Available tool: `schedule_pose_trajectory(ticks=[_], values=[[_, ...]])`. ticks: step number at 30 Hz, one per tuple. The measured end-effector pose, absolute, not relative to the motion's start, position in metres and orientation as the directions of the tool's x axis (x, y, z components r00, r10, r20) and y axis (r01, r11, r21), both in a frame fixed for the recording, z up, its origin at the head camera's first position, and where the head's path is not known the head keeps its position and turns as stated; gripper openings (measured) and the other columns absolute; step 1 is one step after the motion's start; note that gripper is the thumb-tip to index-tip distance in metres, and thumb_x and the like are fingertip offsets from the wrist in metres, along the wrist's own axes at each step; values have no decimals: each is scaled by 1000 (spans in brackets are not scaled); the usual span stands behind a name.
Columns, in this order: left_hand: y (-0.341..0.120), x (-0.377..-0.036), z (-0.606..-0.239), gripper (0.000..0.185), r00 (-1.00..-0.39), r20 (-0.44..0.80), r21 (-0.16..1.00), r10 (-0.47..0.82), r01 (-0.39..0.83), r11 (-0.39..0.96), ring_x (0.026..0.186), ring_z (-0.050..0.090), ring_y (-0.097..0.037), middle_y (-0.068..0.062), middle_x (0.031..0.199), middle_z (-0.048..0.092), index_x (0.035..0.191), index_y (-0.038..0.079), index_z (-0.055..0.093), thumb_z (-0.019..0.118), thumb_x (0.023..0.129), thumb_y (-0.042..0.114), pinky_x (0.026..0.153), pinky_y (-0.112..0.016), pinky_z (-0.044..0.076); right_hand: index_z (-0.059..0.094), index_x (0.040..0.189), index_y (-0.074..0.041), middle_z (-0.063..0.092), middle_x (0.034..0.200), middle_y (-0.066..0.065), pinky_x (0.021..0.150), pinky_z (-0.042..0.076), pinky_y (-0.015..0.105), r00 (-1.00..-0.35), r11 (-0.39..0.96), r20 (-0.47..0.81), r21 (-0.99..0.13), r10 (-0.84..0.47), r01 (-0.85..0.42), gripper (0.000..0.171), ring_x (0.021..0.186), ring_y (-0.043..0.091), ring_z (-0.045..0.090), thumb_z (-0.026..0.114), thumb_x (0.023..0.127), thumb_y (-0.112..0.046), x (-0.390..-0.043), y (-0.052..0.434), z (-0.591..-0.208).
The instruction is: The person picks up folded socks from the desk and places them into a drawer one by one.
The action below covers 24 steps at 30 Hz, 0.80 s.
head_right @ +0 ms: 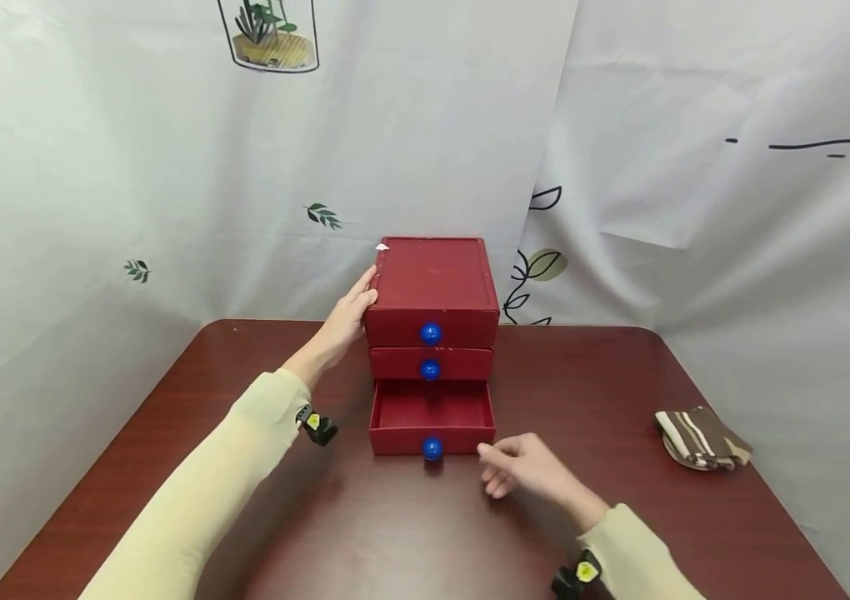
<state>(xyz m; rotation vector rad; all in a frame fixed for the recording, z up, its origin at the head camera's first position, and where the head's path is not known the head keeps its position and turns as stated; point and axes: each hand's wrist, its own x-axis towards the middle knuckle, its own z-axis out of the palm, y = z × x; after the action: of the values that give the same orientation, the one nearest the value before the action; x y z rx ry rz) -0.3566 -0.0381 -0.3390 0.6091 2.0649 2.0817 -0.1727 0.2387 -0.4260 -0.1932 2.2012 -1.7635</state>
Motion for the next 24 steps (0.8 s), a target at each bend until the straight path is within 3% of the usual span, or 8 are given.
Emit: schedule_pose_trajectory(ticks=[6, 11, 19, 24], values=[[-39, -357, -338, 57, -901, 193, 981, 389, 188, -50, 120, 44, -27, -4, 149, 26, 150, 26, 19, 40, 96, 27, 96, -46, 39, 55, 109, 20, 63, 84, 30, 63, 53, 43, -985, 330, -71, -944, -155, 17, 44, 69, 35, 64, 55, 94, -22, -172, 289, -411], [-40, -357, -340, 57, -903, 194, 981, 384, 185, -59, 119, 45, -26, -3, 148, 27, 150, 26, 19, 40, 96, 27, 95, -46, 39, 55, 113, 16, 65, 85, 26, 63, 53, 42, -998, 425, 33, -904, -54, -53, 41, 71, 33, 65, 52, 96, -21, -174, 326, -402], [-39, -357, -340, 58, -907, 190, 981, 375, 187, -46, 118, 46, -26, -3, 148, 28, 150, 26, 20, 40, 96, 28, 94, -45, 40, 58, 110, 9, 69, 85, 14, 62, 54, 35, -995, 530, 96, -846, 39, -61, 37, 74, 22, 67, 51, 96, -25, -172, 374, -395], [-38, -356, -339, 58, -910, 183, 983, 372, 181, -39, 118, 46, -26, -3, 148, 28, 150, 27, 20, 40, 96, 28, 94, -45, 41, 55, 115, 7, 69, 85, -5, 64, 52, 28, -988, 606, 98, -795, 117, -7, 44, 76, 8, 65, 52, 95, -32, -168, 402, -393]])
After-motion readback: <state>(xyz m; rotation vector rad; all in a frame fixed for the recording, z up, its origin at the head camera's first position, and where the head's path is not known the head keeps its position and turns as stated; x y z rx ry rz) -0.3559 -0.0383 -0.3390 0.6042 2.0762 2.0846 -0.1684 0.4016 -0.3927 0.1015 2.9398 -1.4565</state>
